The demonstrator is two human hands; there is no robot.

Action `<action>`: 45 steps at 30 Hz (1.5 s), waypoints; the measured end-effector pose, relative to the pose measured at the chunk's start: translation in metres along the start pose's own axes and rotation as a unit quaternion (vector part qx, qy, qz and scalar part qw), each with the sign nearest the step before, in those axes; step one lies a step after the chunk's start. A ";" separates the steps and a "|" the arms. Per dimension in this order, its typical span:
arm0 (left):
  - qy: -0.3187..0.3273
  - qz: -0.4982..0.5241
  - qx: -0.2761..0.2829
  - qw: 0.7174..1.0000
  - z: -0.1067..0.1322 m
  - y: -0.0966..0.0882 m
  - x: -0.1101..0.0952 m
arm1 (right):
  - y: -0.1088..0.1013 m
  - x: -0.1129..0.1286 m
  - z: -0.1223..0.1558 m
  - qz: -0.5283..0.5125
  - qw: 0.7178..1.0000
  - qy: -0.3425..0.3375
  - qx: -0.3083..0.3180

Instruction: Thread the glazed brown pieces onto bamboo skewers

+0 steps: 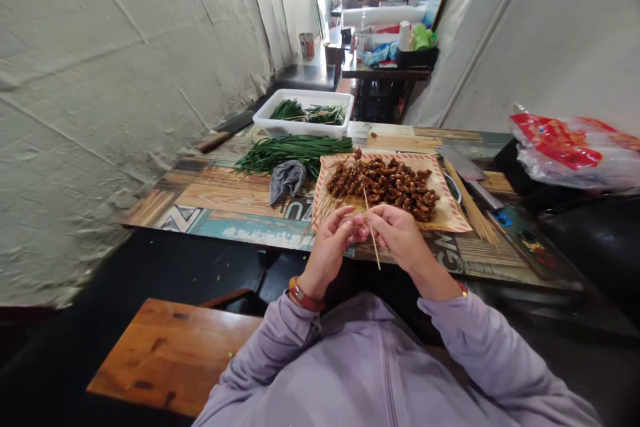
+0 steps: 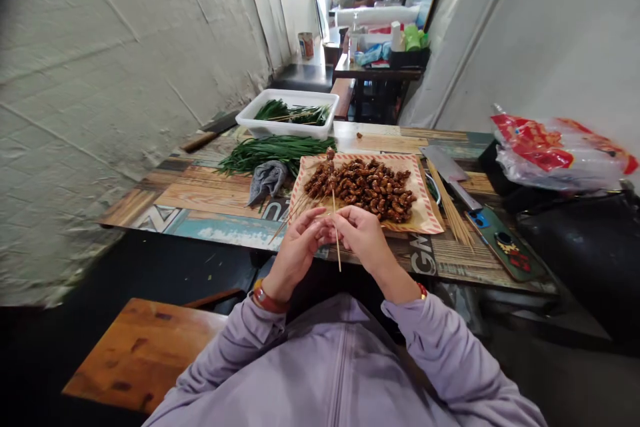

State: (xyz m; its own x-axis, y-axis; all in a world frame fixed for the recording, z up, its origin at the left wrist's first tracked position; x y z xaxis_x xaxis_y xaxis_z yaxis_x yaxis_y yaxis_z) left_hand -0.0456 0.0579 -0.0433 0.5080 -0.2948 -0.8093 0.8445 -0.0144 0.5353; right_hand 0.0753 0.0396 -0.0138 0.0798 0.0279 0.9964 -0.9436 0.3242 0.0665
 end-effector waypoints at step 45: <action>0.094 -0.036 -0.034 0.994 -0.002 -0.019 -0.020 | -0.267 -0.011 -0.035 0.540 0.773 -0.130 -0.305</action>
State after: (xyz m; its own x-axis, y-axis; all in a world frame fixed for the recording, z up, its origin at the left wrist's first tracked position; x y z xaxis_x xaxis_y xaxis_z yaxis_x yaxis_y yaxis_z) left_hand -0.0718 0.0663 -0.0378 0.4635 -0.1111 -0.8791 0.8859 0.0368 0.4625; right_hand 0.3371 -0.0143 -0.0447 -0.7919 0.4286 0.4350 -0.0806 0.6327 -0.7702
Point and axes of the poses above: each hand's wrist, its own z-axis away from the middle knuckle, its own y-axis out of the palm, x = y × z, the point moved 7 cm from there along -z, towards the middle knuckle, and after that the axes turned 13 degrees about -x, right-handed, at the moved point
